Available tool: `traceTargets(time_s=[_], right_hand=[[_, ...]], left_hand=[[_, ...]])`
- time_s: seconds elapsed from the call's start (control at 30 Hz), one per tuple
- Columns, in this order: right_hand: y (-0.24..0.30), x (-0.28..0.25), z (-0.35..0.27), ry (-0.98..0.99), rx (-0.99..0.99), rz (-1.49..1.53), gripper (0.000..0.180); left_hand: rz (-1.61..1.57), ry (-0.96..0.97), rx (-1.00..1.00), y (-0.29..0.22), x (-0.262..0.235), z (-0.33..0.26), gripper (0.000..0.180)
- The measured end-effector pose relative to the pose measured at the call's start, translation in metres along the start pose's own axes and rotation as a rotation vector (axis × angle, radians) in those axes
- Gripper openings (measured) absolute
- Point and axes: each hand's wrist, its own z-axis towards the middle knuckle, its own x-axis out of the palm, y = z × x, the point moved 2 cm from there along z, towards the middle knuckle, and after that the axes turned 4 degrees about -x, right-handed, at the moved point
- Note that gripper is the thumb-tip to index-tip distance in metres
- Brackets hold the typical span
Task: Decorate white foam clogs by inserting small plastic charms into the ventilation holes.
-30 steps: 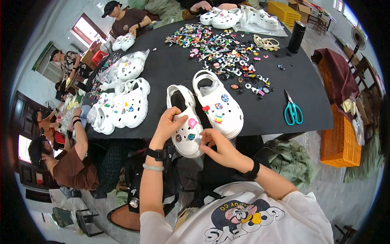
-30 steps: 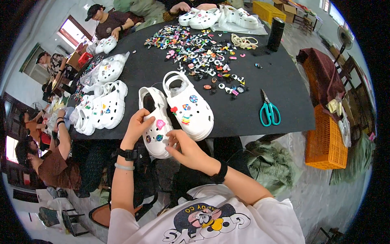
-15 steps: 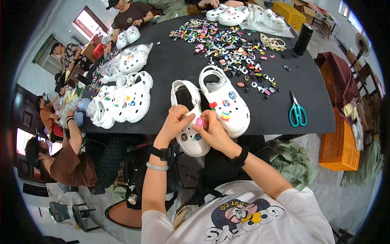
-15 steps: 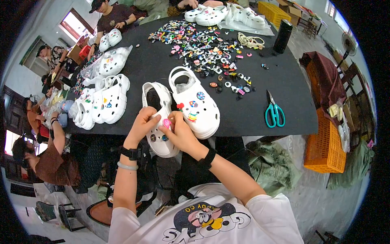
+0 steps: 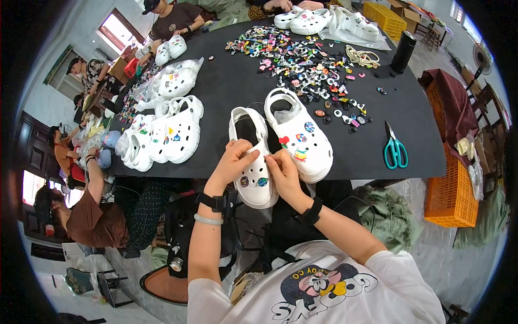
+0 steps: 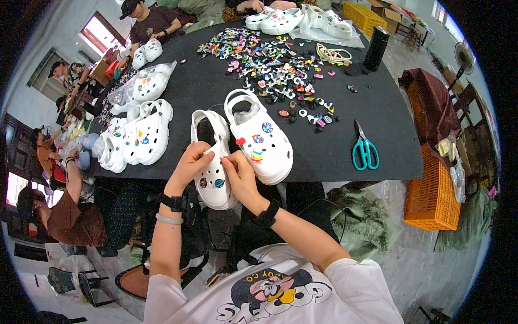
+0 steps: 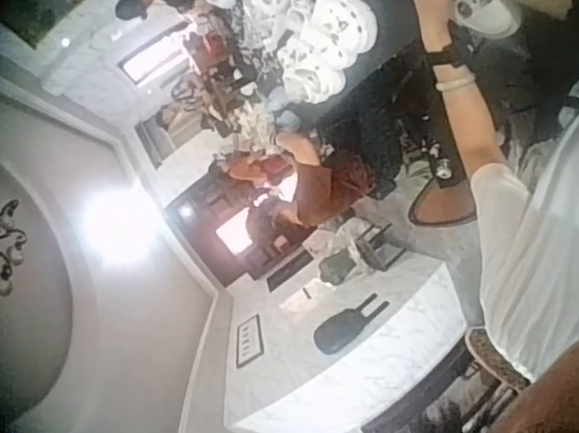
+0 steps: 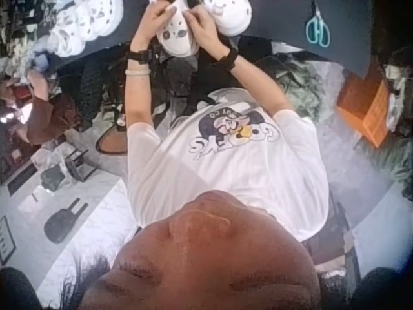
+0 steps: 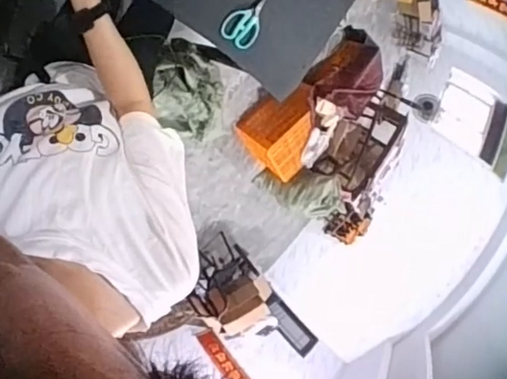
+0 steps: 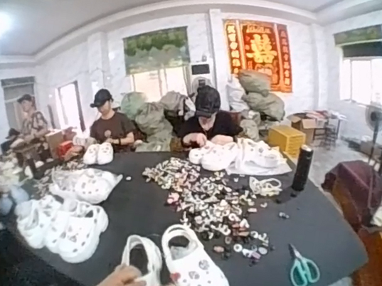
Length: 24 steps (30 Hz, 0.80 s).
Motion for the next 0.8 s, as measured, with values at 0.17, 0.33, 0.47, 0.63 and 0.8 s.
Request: traceTargets(time_s=[0.17,0.33,0.47,0.63,0.8], right_hand=[[0.003,-0.002,-0.001,-0.056,0.129,0.214,0.015],[0.034,-0.003,0.022,-0.061,0.076,0.471,0.014],[0.043,-0.006,0.016,0.073,-0.006,0.243,0.008],[0.049,-0.015,0.003,0.172,-0.213,-0.343,0.013],[0.044,-0.008,0.008,0.205,-0.314,-0.454,0.011]], left_hand=[[-0.053,0.019,-0.008,-0.004,-0.004,0.000,0.019],[0.004,-0.108,-0.021,-0.003,-0.002,-0.008,0.021],[0.073,-0.092,-0.024,-0.001,0.004,0.004,0.028],[-0.105,-0.007,-0.072,0.002,0.002,0.010,0.038],[-0.127,-0.019,-0.059,0.003,0.003,0.011,0.040]])
